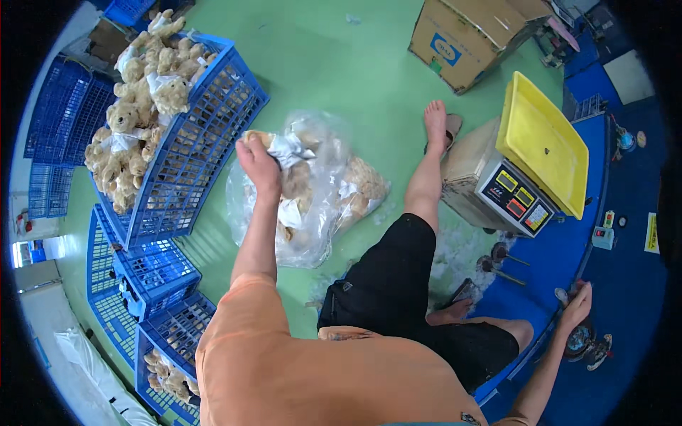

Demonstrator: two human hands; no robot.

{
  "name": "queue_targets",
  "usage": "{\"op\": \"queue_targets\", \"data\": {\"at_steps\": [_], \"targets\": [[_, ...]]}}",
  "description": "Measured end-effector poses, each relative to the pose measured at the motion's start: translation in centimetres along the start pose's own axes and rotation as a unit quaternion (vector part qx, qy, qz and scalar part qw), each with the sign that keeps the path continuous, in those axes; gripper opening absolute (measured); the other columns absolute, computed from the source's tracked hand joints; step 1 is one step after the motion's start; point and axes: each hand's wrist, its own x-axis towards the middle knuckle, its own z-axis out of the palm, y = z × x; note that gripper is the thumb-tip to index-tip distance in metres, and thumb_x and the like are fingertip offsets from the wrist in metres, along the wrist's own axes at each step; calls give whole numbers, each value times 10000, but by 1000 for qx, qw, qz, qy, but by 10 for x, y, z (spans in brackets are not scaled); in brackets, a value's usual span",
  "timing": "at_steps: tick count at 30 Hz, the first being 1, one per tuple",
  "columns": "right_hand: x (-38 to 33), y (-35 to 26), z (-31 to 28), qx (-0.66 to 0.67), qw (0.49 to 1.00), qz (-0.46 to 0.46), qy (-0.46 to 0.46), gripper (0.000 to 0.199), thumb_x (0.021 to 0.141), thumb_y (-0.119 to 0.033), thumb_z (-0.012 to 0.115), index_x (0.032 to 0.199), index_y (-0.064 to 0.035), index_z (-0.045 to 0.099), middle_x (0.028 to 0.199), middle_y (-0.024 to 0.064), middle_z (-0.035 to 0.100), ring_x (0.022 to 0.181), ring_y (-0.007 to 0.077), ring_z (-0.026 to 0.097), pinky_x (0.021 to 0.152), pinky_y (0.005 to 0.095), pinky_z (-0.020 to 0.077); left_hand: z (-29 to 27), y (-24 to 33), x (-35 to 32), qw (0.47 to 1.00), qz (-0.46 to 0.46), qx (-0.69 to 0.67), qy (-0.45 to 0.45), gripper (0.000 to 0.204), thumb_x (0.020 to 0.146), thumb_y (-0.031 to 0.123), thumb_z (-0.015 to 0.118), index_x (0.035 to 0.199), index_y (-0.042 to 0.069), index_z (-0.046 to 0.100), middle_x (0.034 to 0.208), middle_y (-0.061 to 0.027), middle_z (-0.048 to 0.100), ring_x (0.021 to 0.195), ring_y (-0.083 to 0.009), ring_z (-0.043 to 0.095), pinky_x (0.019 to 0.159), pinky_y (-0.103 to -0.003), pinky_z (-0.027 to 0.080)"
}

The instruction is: The recorder is stuffing plush toy bears and weighing them on a digital scale to ensure consistency.

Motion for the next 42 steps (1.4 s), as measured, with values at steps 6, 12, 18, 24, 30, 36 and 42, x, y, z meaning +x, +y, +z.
{"op": "queue_targets", "data": {"at_steps": [6,12,18,24,30,36,42], "targets": [[-43,-120,9,68,997,-21,-31,177,940,-91,602,1095,-61,683,1011,80,682,832,164,601,776,305,500,24,139,-73,864,-214,-431,-148,233,1028,228,480,1084,27,584,941,-92,619,843,-169,565,806,-316,473],[-72,-200,51,468,842,-147,-224,743,815,-185,768,1452,-30,420,1430,164,485,1299,305,495,1034,428,459,64,227,-177,650,-435,-446,-436,218,1025,212,501,1107,29,587,991,-94,628,887,-154,586,828,-314,483],[-79,-163,22,364,910,43,-193,403,891,-195,684,1200,54,613,1008,156,679,860,217,637,787,301,516,88,234,-264,805,-125,-232,-531,234,959,152,590,1146,12,582,1042,-112,634,914,-199,602,860,-336,492],[-96,-143,29,356,911,111,-175,303,932,-142,624,1167,49,609,961,125,677,787,156,597,738,263,497,73,210,-370,757,280,-134,-575,410,891,142,668,1246,-21,545,1090,-141,641,979,-260,618,887,-351,499],[-107,-134,25,661,729,91,-149,295,953,-131,609,1185,49,598,985,109,678,755,139,603,678,281,495,105,230,-370,615,-353,-271,-651,472,957,250,636,1316,-31,512,1128,-147,645,996,-235,644,821,-317,531],[-116,-84,26,386,922,18,-34,247,929,-125,631,1146,-10,657,902,99,713,753,201,671,632,330,504,113,252,-368,633,-389,-223,-631,438,1006,317,568,1270,-33,562,1065,-138,668,919,-199,647,756,-290,526],[-115,-99,38,156,977,-139,-35,158,877,-106,649,1022,-56,687,811,96,700,639,269,634,585,354,480,116,249,-371,704,-216,-97,-670,439,1036,345,496,1165,-51,633,992,-152,688,865,-190,625,742,-286,501]]}}
